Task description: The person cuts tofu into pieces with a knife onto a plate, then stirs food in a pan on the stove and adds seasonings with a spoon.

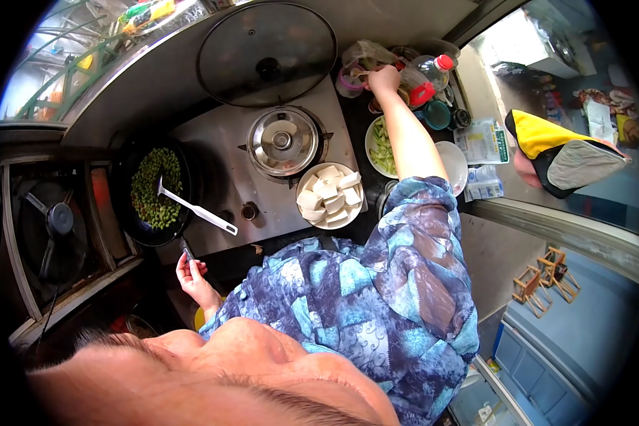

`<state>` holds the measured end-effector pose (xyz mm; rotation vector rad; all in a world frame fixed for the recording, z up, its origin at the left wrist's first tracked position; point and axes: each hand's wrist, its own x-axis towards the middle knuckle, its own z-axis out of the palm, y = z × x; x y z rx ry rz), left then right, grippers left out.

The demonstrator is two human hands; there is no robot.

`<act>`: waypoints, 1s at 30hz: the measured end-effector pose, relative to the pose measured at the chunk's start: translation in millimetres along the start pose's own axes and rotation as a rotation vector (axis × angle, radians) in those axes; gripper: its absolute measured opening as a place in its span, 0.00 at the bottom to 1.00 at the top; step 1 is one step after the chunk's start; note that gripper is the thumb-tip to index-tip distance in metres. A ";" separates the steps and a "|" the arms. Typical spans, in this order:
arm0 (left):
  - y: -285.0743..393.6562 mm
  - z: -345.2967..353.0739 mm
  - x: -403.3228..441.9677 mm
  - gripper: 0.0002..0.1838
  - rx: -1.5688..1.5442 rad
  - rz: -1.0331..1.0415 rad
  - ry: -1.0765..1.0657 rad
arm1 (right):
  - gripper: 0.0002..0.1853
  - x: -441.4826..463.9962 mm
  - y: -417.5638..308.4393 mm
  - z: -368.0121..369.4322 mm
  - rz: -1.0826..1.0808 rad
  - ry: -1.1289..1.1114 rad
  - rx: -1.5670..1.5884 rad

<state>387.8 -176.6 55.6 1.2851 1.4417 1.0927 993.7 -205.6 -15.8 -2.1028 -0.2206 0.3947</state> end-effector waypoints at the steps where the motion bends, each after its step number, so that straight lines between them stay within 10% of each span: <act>1: -0.5 1.3 0.3 0.12 -0.003 -0.001 0.000 | 0.10 -3.1 1.1 -2.2 0.008 0.032 0.057; 10: 17.5 -10.9 -5.4 0.12 0.028 -0.019 0.020 | 0.10 7.0 10.1 39.9 -0.335 0.082 -0.508; 14: 18.0 -14.1 -15.3 0.12 0.037 -0.032 0.059 | 0.09 16.0 5.8 54.4 -0.165 -0.010 -0.650; 30: -7.2 -2.0 -9.2 0.12 -0.068 -0.045 0.033 | 0.10 -49.8 -7.6 -8.7 -0.084 -0.152 0.200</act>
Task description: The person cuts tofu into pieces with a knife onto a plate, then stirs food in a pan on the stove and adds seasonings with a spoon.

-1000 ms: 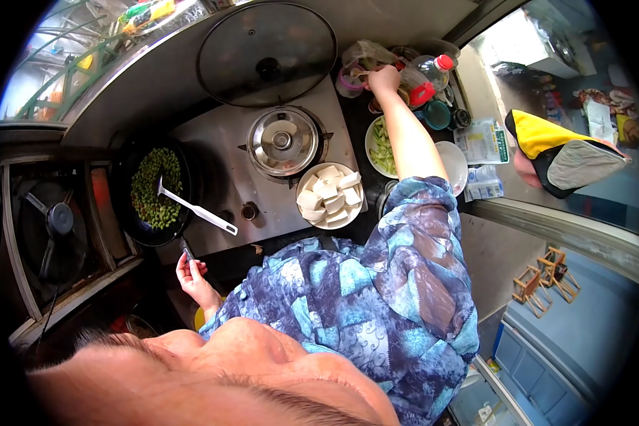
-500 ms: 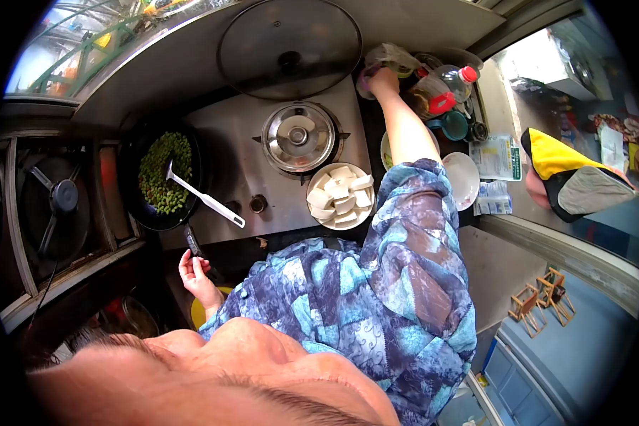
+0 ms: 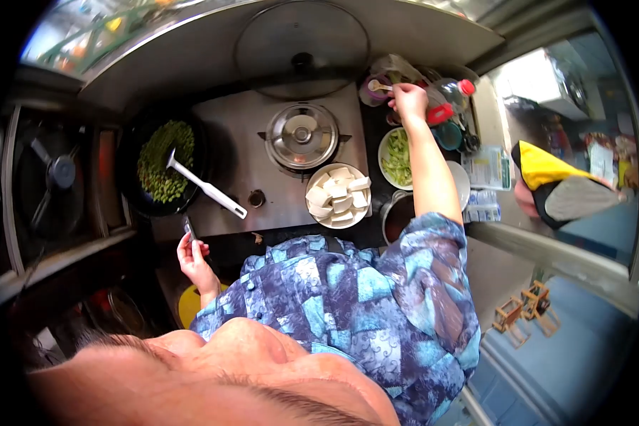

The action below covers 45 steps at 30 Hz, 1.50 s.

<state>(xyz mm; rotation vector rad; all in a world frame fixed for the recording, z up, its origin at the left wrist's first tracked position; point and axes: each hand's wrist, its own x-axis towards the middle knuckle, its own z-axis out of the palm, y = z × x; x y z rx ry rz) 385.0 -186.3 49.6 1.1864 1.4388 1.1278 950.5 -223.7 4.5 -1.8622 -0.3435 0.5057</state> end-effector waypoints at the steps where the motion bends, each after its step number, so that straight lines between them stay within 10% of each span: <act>1: -4.0 -0.4 2.3 0.12 -0.015 -0.003 -0.022 | 0.10 -20.0 -14.2 5.7 0.002 -0.035 0.044; 10: -2.0 -2.6 -25.5 0.12 -0.110 -0.007 -0.006 | 0.10 -149.1 -132.4 198.4 -0.230 -0.548 0.265; 17: -4.5 -7.2 -56.9 0.12 -0.149 -0.045 0.073 | 0.07 -172.1 -98.7 340.6 -0.122 -0.426 0.239; 24: -21.6 -5.2 -52.1 0.12 -0.133 -0.105 -0.024 | 0.09 -153.0 -56.7 199.1 0.039 -0.519 0.480; 30: -24.0 -12.7 -31.1 0.12 -0.079 -0.027 -0.007 | 0.07 -85.6 8.2 71.9 -0.013 0.015 0.419; 36: -33.7 -21.4 -44.4 0.12 -0.053 -0.068 -0.007 | 0.11 23.6 81.4 33.5 -0.252 0.404 -0.298; 38: -33.7 -24.8 -57.9 0.12 -0.047 -0.094 0.026 | 0.15 35.0 75.0 41.9 -0.082 0.300 -0.418; 41: -46.1 -40.5 -95.4 0.12 -0.065 -0.175 0.124 | 0.20 26.5 76.0 39.4 -0.401 0.403 -0.579; 45: -42.7 -47.9 -130.5 0.13 -0.095 -0.217 0.179 | 0.14 -4.3 59.5 58.5 -0.345 -0.039 -0.003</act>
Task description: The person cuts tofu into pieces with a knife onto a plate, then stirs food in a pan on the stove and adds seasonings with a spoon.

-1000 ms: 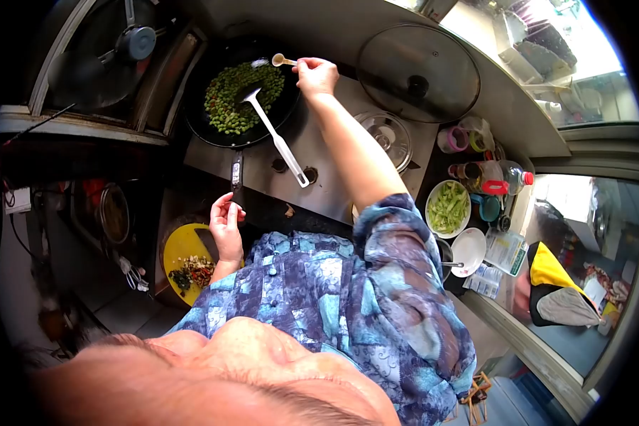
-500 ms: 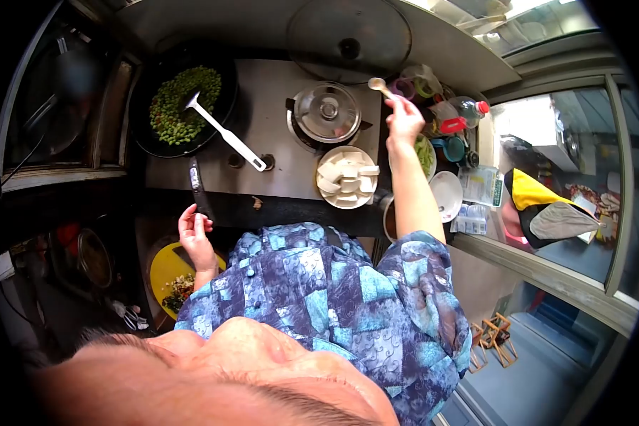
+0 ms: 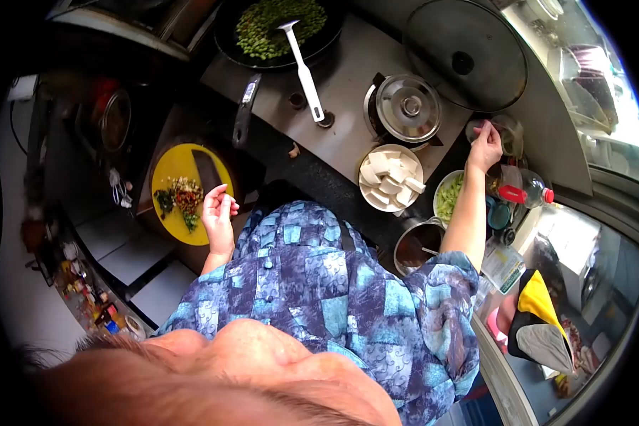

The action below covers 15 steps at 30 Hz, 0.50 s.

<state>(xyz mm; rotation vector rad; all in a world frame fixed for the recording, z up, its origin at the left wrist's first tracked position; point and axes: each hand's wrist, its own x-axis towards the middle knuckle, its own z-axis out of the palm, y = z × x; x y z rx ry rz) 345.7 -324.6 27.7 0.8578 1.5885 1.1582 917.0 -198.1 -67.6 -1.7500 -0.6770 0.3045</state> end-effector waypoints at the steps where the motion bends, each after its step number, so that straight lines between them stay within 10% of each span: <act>1: -0.3 1.3 -6.7 0.13 -0.025 -0.014 0.027 | 0.14 -12.1 -29.6 5.7 0.054 -0.108 0.031; 8: -11.1 -71.1 -22.0 0.16 0.047 -0.142 -0.100 | 0.12 -99.7 -223.0 -83.4 -0.136 -0.240 0.012; 15: -58.0 -49.5 20.7 0.17 0.147 -0.146 -0.286 | 0.13 -152.0 -131.7 -202.7 0.071 0.029 -0.217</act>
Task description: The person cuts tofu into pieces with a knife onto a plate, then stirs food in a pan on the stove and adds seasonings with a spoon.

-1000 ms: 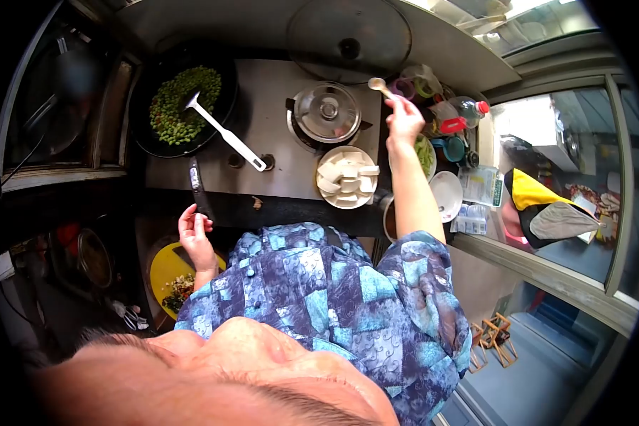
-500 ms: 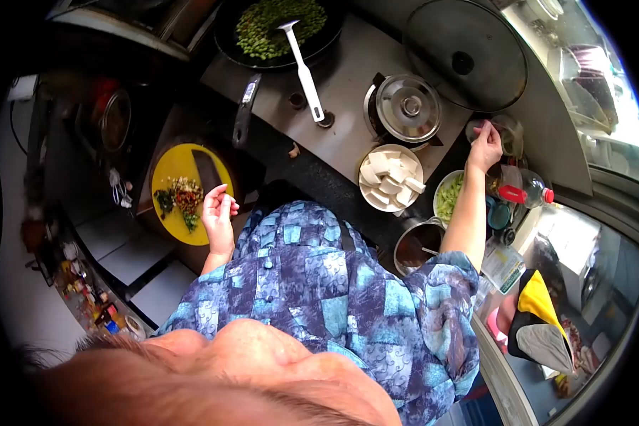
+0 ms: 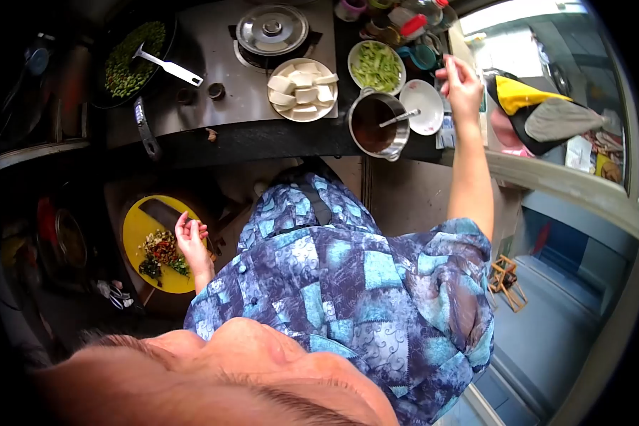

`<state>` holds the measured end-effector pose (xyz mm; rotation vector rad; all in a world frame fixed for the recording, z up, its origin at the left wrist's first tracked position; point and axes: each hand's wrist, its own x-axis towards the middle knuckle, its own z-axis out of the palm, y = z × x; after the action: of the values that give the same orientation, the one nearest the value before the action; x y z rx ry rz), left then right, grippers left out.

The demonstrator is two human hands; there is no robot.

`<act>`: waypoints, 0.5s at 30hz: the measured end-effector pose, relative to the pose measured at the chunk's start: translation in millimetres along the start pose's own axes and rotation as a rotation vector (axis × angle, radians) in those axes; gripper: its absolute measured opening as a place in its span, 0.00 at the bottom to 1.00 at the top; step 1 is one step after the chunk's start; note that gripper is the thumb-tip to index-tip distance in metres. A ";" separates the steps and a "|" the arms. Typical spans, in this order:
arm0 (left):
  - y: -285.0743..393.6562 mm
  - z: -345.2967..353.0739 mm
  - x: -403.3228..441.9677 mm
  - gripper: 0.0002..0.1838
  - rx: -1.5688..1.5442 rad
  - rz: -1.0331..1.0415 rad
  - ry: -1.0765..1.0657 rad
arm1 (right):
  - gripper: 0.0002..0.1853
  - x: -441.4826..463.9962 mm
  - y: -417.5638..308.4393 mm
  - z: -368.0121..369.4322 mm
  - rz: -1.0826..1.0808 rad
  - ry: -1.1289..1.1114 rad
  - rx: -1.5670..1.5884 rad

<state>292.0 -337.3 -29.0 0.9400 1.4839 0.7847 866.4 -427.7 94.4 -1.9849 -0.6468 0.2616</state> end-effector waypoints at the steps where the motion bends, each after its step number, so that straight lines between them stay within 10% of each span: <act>1: 0.6 4.4 3.8 0.17 -0.005 0.002 -0.010 | 0.13 -16.1 26.6 -8.9 0.052 0.092 -0.002; 7: 9.6 28.1 -26.5 0.18 -0.002 0.071 -0.044 | 0.21 -74.1 292.8 -21.7 1.045 0.077 0.215; 12: -11.7 24.4 -71.3 0.18 0.085 0.025 0.032 | 0.19 -61.4 318.2 23.3 1.036 0.248 0.864; 15: -25.1 27.4 -87.5 0.17 0.058 -0.030 0.027 | 0.21 -55.3 319.3 29.4 0.854 0.407 0.733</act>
<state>318.2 -427.6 -14.6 0.9523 1.5479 0.7383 912.7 -552.5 -202.6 -1.4122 0.5370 0.4979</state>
